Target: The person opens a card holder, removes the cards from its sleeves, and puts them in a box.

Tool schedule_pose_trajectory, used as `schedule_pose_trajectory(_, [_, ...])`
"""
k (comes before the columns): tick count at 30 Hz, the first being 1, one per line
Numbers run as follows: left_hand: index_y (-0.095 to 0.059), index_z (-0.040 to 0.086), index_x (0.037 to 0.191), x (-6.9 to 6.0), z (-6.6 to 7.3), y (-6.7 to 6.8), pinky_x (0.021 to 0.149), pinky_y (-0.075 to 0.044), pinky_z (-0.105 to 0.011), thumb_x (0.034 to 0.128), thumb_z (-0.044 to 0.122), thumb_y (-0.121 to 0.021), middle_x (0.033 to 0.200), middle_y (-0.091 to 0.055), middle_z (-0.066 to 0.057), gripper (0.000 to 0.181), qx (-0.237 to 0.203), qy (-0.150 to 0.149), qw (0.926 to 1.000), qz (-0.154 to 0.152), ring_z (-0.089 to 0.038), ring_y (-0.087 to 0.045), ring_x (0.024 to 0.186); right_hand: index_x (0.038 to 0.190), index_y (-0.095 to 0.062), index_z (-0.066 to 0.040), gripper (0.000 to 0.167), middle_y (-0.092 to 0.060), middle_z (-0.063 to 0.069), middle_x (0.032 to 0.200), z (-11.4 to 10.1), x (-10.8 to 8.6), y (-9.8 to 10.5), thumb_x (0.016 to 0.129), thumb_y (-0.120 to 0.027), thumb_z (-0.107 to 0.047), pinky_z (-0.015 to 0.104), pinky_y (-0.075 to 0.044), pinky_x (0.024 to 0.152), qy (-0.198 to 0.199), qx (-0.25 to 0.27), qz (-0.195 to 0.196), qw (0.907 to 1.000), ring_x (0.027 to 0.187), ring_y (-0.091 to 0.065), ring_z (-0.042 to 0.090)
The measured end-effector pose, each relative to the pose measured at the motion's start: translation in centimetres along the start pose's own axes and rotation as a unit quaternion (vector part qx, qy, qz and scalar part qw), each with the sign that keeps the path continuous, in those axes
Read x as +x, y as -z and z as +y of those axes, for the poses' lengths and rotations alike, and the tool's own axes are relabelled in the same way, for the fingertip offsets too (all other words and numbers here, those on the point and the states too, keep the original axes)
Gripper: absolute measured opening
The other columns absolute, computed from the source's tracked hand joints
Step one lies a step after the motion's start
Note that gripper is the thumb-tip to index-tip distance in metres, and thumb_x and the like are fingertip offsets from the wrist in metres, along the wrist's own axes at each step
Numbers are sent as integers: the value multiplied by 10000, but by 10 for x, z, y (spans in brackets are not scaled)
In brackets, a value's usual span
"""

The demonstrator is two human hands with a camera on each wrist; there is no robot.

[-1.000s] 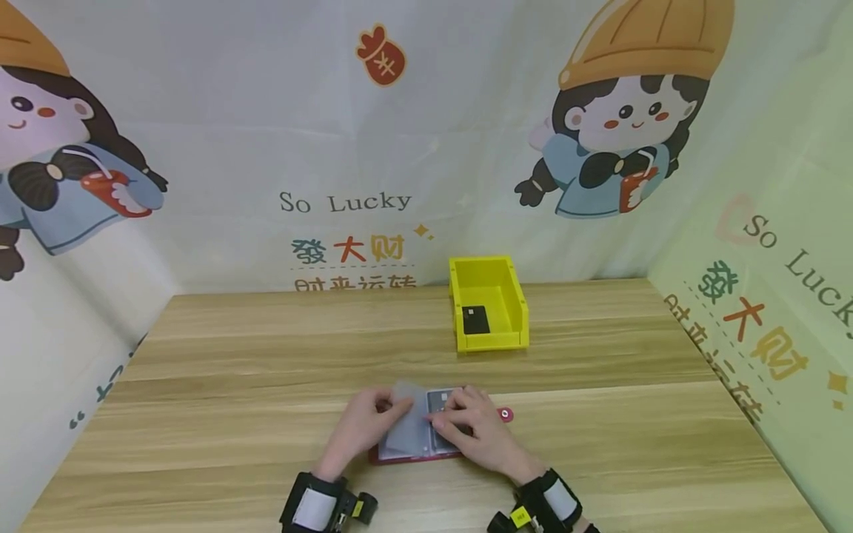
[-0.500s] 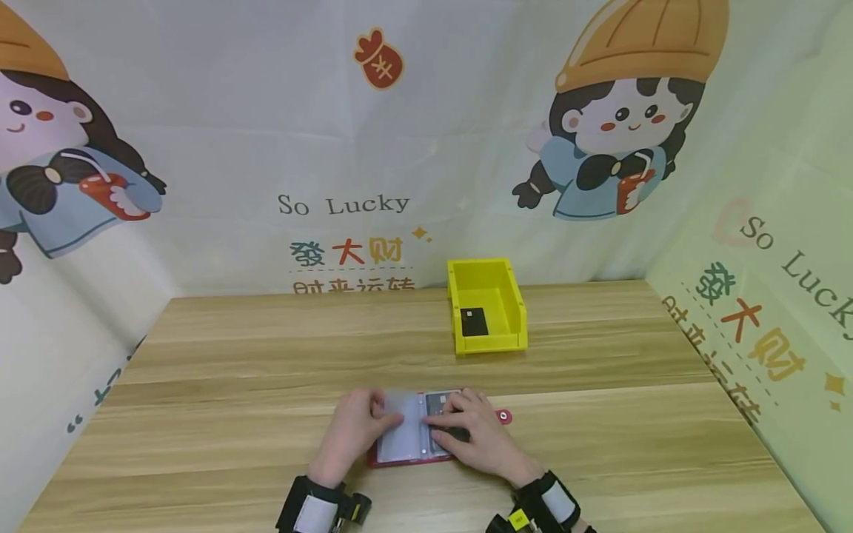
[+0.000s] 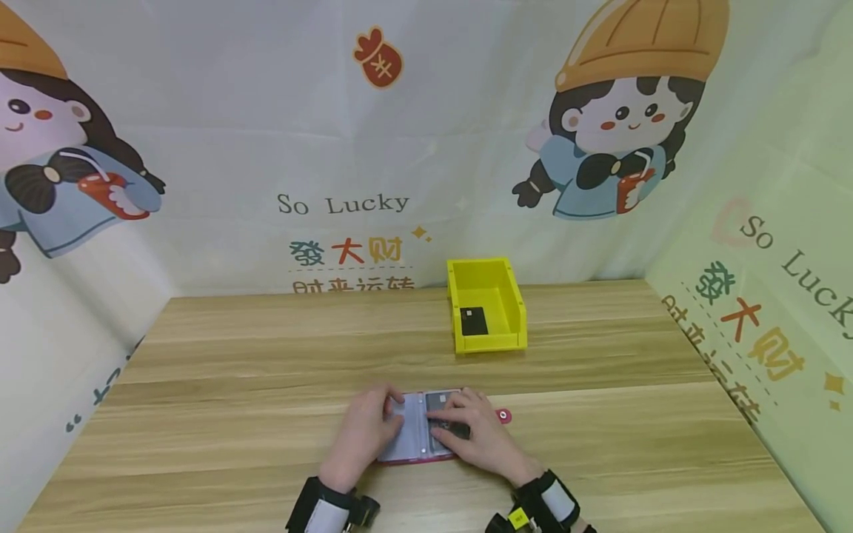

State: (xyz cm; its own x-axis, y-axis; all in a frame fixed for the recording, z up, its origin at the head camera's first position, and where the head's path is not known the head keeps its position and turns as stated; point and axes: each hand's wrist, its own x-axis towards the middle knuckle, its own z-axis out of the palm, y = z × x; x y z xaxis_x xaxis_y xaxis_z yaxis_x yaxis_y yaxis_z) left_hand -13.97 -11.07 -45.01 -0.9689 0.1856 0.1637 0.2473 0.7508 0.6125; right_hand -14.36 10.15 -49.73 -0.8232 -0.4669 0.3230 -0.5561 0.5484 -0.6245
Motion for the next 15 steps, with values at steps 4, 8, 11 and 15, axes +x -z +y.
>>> schedule_pose_trajectory(4, [-671,46,831,0,5,-7,611,-403,-232,718,-143,-663,725,-584,-23,220,58,-457,9989,9,-105,-493,666,1103,-774,-137,207,-599,-71,832,2,1,-1,900,-741,-159,240,-376,784,3,259,363,9990,833,-476,48])
schedule_pose_trajectory(8, [-690,38,792,1,6,-11,634,-438,-240,702,-157,-626,739,-646,-51,224,12,-487,9987,-136,-119,-541,681,1075,-773,-109,182,-601,-61,813,4,1,-1,897,-738,-109,190,-392,707,-204,546,522,9969,782,-479,17])
schedule_pose_trajectory(11, [-701,29,798,2,4,-13,655,-438,-238,727,-140,-628,758,-653,-53,198,-116,-385,9988,-267,-127,-541,707,1081,-767,-92,190,-600,-46,820,6,1,1,893,-738,-91,179,-401,666,-339,671,522,9958,764,-475,13])
schedule_pose_trajectory(15, [-712,25,832,3,3,-15,659,-422,-227,813,-47,-674,771,-639,-40,84,-245,-271,9987,-361,-117,-520,725,1086,-757,-90,199,-570,-49,810,6,0,5,887,-748,-92,178,-398,648,-470,704,485,9952,749,-469,13])
